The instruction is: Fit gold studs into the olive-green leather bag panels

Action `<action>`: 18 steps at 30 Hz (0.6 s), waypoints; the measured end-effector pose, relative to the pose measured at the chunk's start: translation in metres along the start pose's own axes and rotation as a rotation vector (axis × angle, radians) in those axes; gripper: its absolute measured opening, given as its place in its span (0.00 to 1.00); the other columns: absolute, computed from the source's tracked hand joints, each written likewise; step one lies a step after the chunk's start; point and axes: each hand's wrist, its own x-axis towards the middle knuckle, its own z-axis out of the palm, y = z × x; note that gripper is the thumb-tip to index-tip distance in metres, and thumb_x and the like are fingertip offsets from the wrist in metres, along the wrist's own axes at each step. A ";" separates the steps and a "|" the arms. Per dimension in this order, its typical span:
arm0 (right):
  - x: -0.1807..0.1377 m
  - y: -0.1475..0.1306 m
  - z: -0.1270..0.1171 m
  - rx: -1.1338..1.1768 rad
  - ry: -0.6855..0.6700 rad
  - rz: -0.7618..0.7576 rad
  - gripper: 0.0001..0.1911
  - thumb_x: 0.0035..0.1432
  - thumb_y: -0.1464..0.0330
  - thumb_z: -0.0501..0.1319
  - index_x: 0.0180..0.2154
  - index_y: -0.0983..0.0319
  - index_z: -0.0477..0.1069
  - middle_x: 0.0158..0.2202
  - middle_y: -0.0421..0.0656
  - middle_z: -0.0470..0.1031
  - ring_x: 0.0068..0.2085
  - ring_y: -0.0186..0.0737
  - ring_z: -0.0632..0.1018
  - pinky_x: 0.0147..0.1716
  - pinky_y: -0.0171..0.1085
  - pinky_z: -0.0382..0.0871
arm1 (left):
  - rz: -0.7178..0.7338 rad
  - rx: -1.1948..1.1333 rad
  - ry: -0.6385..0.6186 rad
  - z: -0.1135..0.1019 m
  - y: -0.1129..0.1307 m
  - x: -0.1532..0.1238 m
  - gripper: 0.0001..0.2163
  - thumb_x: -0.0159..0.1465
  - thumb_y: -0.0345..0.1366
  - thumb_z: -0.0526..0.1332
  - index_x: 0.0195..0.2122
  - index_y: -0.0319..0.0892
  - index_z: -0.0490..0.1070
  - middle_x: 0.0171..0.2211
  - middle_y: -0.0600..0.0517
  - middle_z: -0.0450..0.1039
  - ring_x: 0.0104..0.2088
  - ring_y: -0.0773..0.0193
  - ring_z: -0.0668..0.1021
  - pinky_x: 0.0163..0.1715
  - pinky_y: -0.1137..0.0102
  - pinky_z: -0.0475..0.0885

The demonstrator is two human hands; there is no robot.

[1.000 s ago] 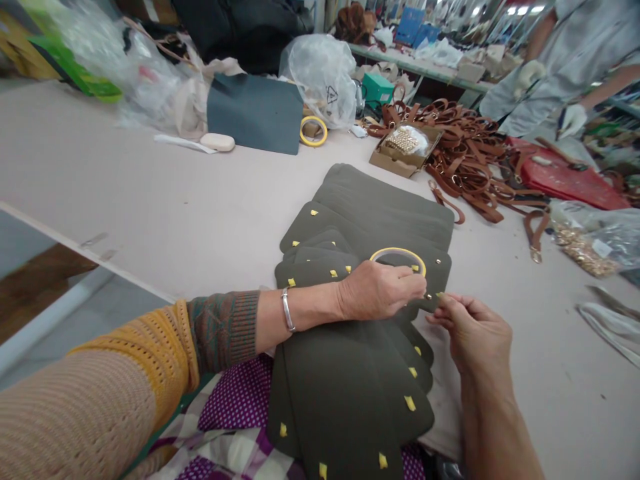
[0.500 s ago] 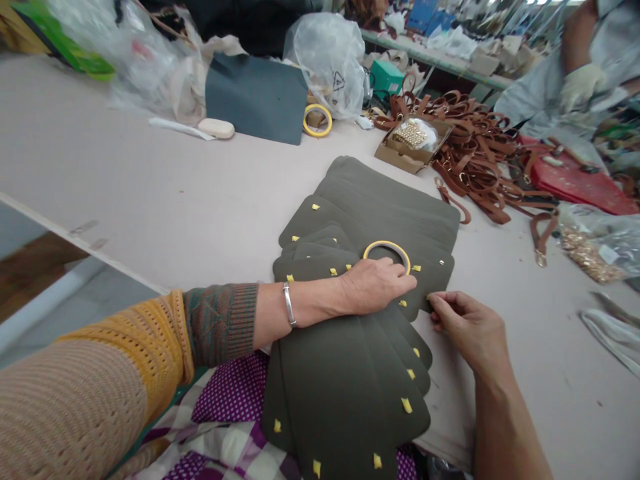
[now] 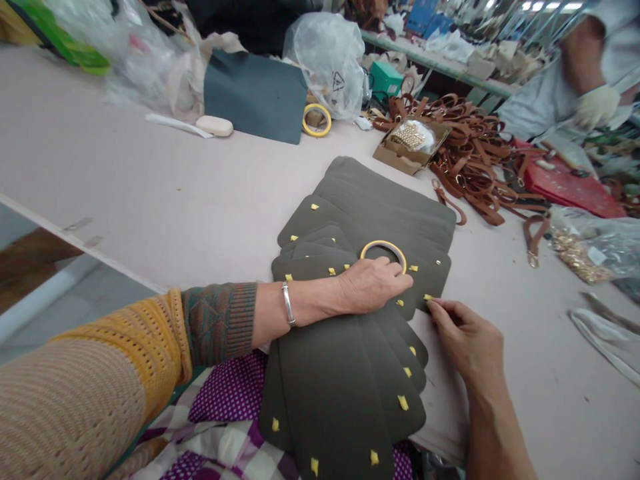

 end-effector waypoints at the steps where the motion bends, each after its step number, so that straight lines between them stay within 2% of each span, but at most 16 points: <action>1: 0.001 -0.002 0.001 -0.048 0.014 -0.013 0.20 0.54 0.52 0.59 0.34 0.60 0.80 0.31 0.46 0.81 0.31 0.44 0.79 0.34 0.39 0.71 | -0.002 -0.001 -0.002 0.000 0.000 0.000 0.09 0.66 0.26 0.50 0.43 0.41 0.67 0.39 0.47 0.71 0.37 0.59 0.73 0.27 0.68 0.67; 6: 0.009 -0.012 0.006 -0.178 0.016 -0.057 0.17 0.55 0.56 0.57 0.32 0.58 0.79 0.31 0.45 0.81 0.31 0.45 0.79 0.33 0.39 0.70 | -0.011 -0.010 -0.012 -0.001 0.000 0.000 0.09 0.66 0.27 0.50 0.42 0.40 0.67 0.37 0.48 0.71 0.36 0.58 0.74 0.27 0.68 0.68; 9: 0.013 -0.013 0.007 -0.217 -0.019 -0.151 0.16 0.56 0.58 0.56 0.35 0.59 0.78 0.32 0.44 0.80 0.29 0.42 0.78 0.32 0.39 0.69 | -0.011 -0.014 0.002 -0.002 0.000 0.000 0.09 0.66 0.27 0.50 0.41 0.40 0.68 0.37 0.48 0.71 0.36 0.58 0.74 0.27 0.67 0.68; 13: 0.014 -0.008 0.002 -0.203 -0.087 -0.262 0.16 0.58 0.60 0.54 0.37 0.60 0.78 0.34 0.44 0.80 0.33 0.41 0.79 0.35 0.38 0.70 | -0.018 -0.039 0.061 -0.004 -0.001 -0.001 0.10 0.67 0.28 0.50 0.42 0.41 0.69 0.38 0.50 0.71 0.36 0.60 0.75 0.30 0.67 0.70; 18: 0.010 -0.003 -0.010 -0.127 -0.243 -0.207 0.13 0.56 0.59 0.57 0.33 0.57 0.79 0.33 0.41 0.81 0.33 0.42 0.80 0.35 0.38 0.71 | 0.029 -0.171 0.105 -0.007 -0.003 -0.001 0.12 0.70 0.33 0.49 0.48 0.44 0.69 0.39 0.52 0.73 0.38 0.65 0.76 0.33 0.72 0.71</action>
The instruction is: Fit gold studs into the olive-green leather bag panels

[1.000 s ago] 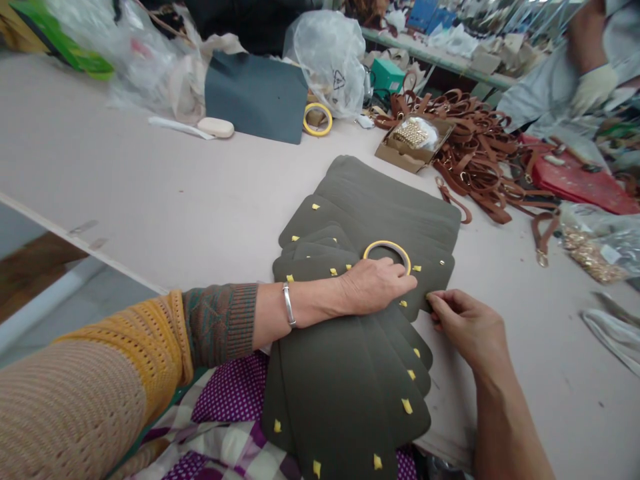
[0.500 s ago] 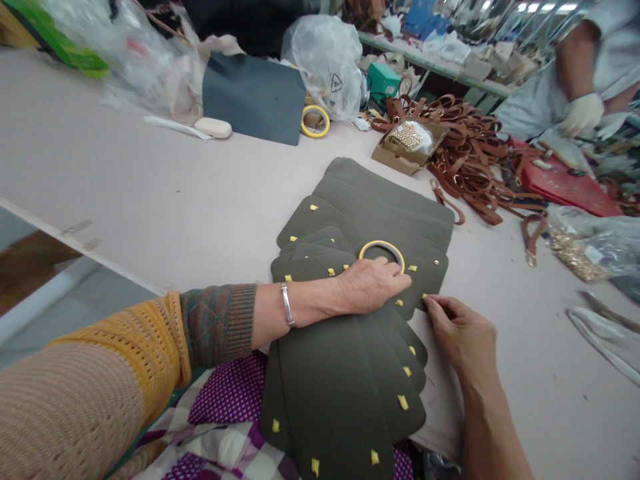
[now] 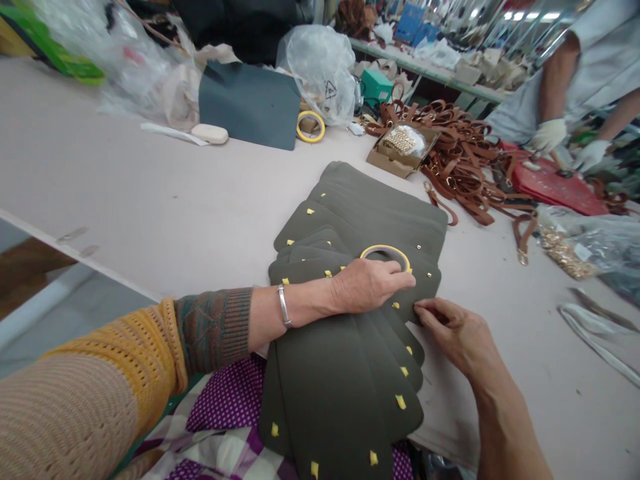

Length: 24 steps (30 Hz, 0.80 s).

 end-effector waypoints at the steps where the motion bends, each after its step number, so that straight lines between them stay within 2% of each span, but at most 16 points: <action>1: -0.003 -0.001 -0.001 0.017 0.007 0.026 0.13 0.55 0.59 0.58 0.33 0.57 0.79 0.32 0.41 0.81 0.32 0.42 0.80 0.34 0.38 0.71 | 0.018 -0.040 0.008 0.000 0.000 0.000 0.12 0.71 0.34 0.49 0.51 0.45 0.68 0.40 0.53 0.74 0.39 0.66 0.76 0.34 0.73 0.72; 4: -0.010 -0.013 -0.002 0.131 0.173 0.074 0.14 0.56 0.57 0.60 0.36 0.58 0.79 0.32 0.42 0.81 0.31 0.42 0.80 0.33 0.39 0.72 | 0.065 -0.168 0.047 0.000 -0.001 0.000 0.17 0.71 0.36 0.49 0.60 0.44 0.60 0.47 0.51 0.75 0.46 0.68 0.76 0.43 0.73 0.73; 6: -0.013 -0.024 0.000 0.234 0.282 0.017 0.15 0.57 0.58 0.60 0.42 0.59 0.78 0.37 0.44 0.81 0.33 0.42 0.80 0.36 0.40 0.74 | 0.068 -0.238 0.089 0.002 -0.001 0.000 0.19 0.71 0.35 0.50 0.62 0.41 0.56 0.53 0.49 0.72 0.52 0.68 0.74 0.50 0.73 0.71; 8: -0.013 -0.035 0.003 0.278 0.333 -0.087 0.15 0.58 0.60 0.61 0.45 0.59 0.76 0.39 0.44 0.80 0.35 0.41 0.79 0.38 0.40 0.74 | 0.049 -0.272 0.126 0.004 0.000 0.000 0.18 0.70 0.35 0.52 0.60 0.39 0.58 0.55 0.47 0.70 0.54 0.67 0.73 0.52 0.72 0.71; 12: -0.009 -0.048 0.008 0.161 0.398 -0.260 0.10 0.61 0.65 0.60 0.42 0.60 0.75 0.36 0.43 0.79 0.34 0.38 0.78 0.36 0.37 0.73 | 0.018 -0.267 0.111 0.007 0.001 0.000 0.17 0.69 0.37 0.55 0.58 0.38 0.60 0.52 0.46 0.73 0.49 0.66 0.77 0.47 0.72 0.73; 16: -0.005 -0.050 0.013 0.047 0.442 -0.349 0.07 0.62 0.69 0.58 0.36 0.60 0.75 0.33 0.42 0.79 0.32 0.35 0.78 0.34 0.34 0.70 | 0.025 -0.243 0.100 0.007 0.001 0.000 0.15 0.69 0.38 0.55 0.55 0.38 0.62 0.49 0.48 0.74 0.47 0.65 0.77 0.44 0.73 0.72; 21: -0.006 -0.049 0.023 -0.102 0.565 -0.306 0.07 0.59 0.68 0.58 0.33 0.60 0.74 0.27 0.40 0.78 0.27 0.34 0.77 0.29 0.32 0.68 | 0.067 -0.181 0.033 0.004 -0.001 0.001 0.09 0.70 0.36 0.52 0.45 0.39 0.68 0.41 0.50 0.75 0.42 0.66 0.77 0.40 0.74 0.71; 24: -0.007 -0.053 0.026 -0.061 0.555 -0.192 0.07 0.57 0.66 0.59 0.31 0.60 0.75 0.28 0.42 0.79 0.27 0.35 0.77 0.30 0.33 0.70 | 0.044 -0.086 0.034 0.004 -0.002 0.001 0.09 0.70 0.36 0.51 0.41 0.40 0.70 0.37 0.52 0.74 0.36 0.67 0.76 0.32 0.74 0.69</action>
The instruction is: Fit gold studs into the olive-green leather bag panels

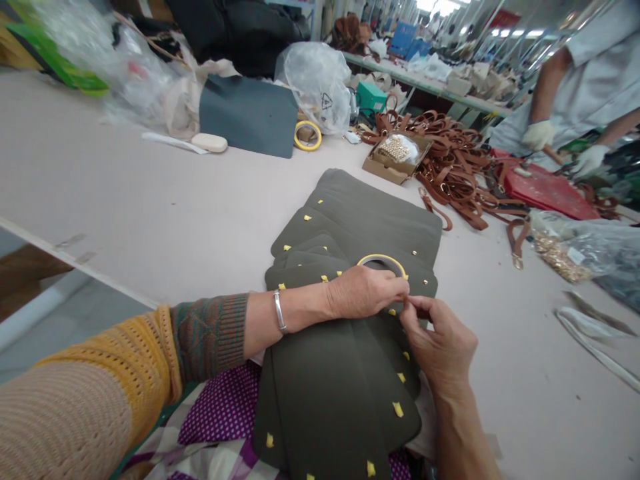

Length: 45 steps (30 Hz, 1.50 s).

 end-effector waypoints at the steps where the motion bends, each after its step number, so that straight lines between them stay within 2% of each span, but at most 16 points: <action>1: 0.000 -0.002 0.000 0.046 -0.018 0.075 0.07 0.56 0.65 0.60 0.31 0.60 0.76 0.27 0.42 0.79 0.27 0.36 0.77 0.30 0.34 0.70 | -0.003 0.030 0.006 0.000 0.000 0.000 0.10 0.70 0.36 0.51 0.40 0.41 0.70 0.35 0.52 0.74 0.34 0.67 0.76 0.29 0.74 0.67; 5: 0.004 -0.004 0.004 0.509 -0.101 0.481 0.09 0.54 0.62 0.63 0.31 0.61 0.75 0.22 0.40 0.75 0.22 0.36 0.75 0.24 0.34 0.71 | 0.007 0.074 0.064 -0.002 0.004 0.002 0.12 0.70 0.35 0.49 0.36 0.41 0.70 0.32 0.53 0.72 0.31 0.68 0.73 0.27 0.74 0.64; 7: 0.007 0.003 0.006 0.702 -0.087 0.645 0.10 0.51 0.62 0.66 0.30 0.62 0.74 0.20 0.38 0.74 0.20 0.35 0.74 0.21 0.34 0.71 | -0.003 0.062 0.106 -0.003 0.006 0.002 0.14 0.71 0.36 0.46 0.36 0.41 0.70 0.32 0.52 0.72 0.32 0.69 0.74 0.28 0.74 0.65; 9: 0.011 0.017 0.008 0.779 -0.030 0.762 0.11 0.47 0.62 0.69 0.29 0.63 0.74 0.19 0.38 0.73 0.19 0.33 0.73 0.20 0.34 0.72 | -0.016 0.057 0.125 -0.003 0.007 0.002 0.15 0.72 0.36 0.45 0.36 0.41 0.70 0.33 0.52 0.72 0.34 0.69 0.74 0.29 0.74 0.65; 12: 0.017 0.042 0.009 0.801 0.003 0.847 0.14 0.43 0.61 0.72 0.28 0.64 0.75 0.21 0.39 0.74 0.20 0.32 0.74 0.21 0.33 0.75 | -0.067 0.114 0.065 0.001 0.004 0.001 0.11 0.71 0.34 0.48 0.39 0.41 0.69 0.34 0.52 0.72 0.34 0.67 0.75 0.31 0.73 0.67; 15: 0.024 0.059 0.008 0.776 -0.038 0.860 0.18 0.40 0.59 0.73 0.30 0.65 0.76 0.25 0.40 0.76 0.23 0.32 0.76 0.23 0.31 0.76 | -0.118 0.217 -0.032 0.006 0.000 0.001 0.08 0.68 0.30 0.51 0.41 0.41 0.69 0.34 0.52 0.73 0.35 0.63 0.75 0.30 0.70 0.67; 19: 0.029 0.065 0.012 0.651 -0.129 0.821 0.19 0.42 0.57 0.72 0.31 0.65 0.77 0.25 0.41 0.76 0.23 0.32 0.76 0.22 0.30 0.76 | -0.126 0.255 -0.102 0.006 0.000 0.003 0.08 0.68 0.29 0.51 0.42 0.42 0.69 0.35 0.51 0.72 0.36 0.61 0.75 0.30 0.70 0.67; 28: 0.044 0.062 0.019 0.265 -0.283 0.659 0.16 0.50 0.58 0.63 0.34 0.64 0.77 0.21 0.41 0.76 0.19 0.35 0.75 0.18 0.32 0.70 | -0.133 0.248 -0.116 0.004 0.001 0.003 0.08 0.68 0.29 0.50 0.41 0.42 0.69 0.36 0.50 0.72 0.36 0.61 0.74 0.31 0.69 0.68; 32: 0.036 0.068 0.016 0.325 -0.220 0.735 0.24 0.47 0.55 0.67 0.42 0.65 0.74 0.22 0.41 0.77 0.19 0.37 0.76 0.20 0.34 0.73 | -0.120 0.246 -0.098 0.005 0.002 0.002 0.08 0.67 0.28 0.51 0.42 0.42 0.69 0.35 0.50 0.72 0.35 0.61 0.74 0.32 0.69 0.68; 35: 0.025 0.069 0.012 0.464 -0.178 0.778 0.23 0.47 0.53 0.67 0.36 0.66 0.75 0.24 0.45 0.78 0.22 0.38 0.78 0.23 0.36 0.76 | -0.122 0.238 -0.085 0.005 0.002 0.001 0.08 0.67 0.28 0.52 0.41 0.42 0.69 0.34 0.51 0.72 0.35 0.61 0.74 0.32 0.68 0.69; 38: 0.023 0.065 0.014 0.426 -0.182 0.721 0.23 0.48 0.52 0.67 0.35 0.66 0.78 0.25 0.46 0.79 0.23 0.39 0.78 0.23 0.36 0.75 | -0.131 0.241 -0.074 0.006 -0.002 0.001 0.08 0.67 0.29 0.51 0.41 0.42 0.69 0.35 0.51 0.72 0.35 0.60 0.74 0.32 0.68 0.69; 42: 0.035 0.048 0.013 0.183 -0.190 0.570 0.21 0.54 0.53 0.60 0.32 0.66 0.78 0.21 0.46 0.78 0.20 0.39 0.77 0.21 0.35 0.71 | -0.120 0.229 -0.114 0.006 -0.003 0.007 0.08 0.66 0.28 0.52 0.43 0.42 0.69 0.35 0.50 0.72 0.35 0.62 0.73 0.32 0.70 0.68; 43: 0.037 0.041 0.008 0.121 -0.214 0.494 0.23 0.57 0.54 0.56 0.31 0.67 0.78 0.21 0.47 0.78 0.22 0.40 0.78 0.23 0.35 0.71 | -0.112 0.212 -0.123 0.004 0.001 0.008 0.08 0.66 0.27 0.52 0.42 0.42 0.69 0.35 0.51 0.72 0.35 0.63 0.73 0.33 0.71 0.67; 45: 0.041 0.024 -0.003 0.036 -0.228 0.469 0.24 0.59 0.55 0.53 0.28 0.67 0.78 0.24 0.46 0.79 0.28 0.39 0.80 0.31 0.34 0.72 | -0.110 0.158 -0.133 0.000 0.008 0.005 0.07 0.67 0.29 0.52 0.39 0.40 0.70 0.34 0.51 0.72 0.36 0.65 0.71 0.35 0.72 0.66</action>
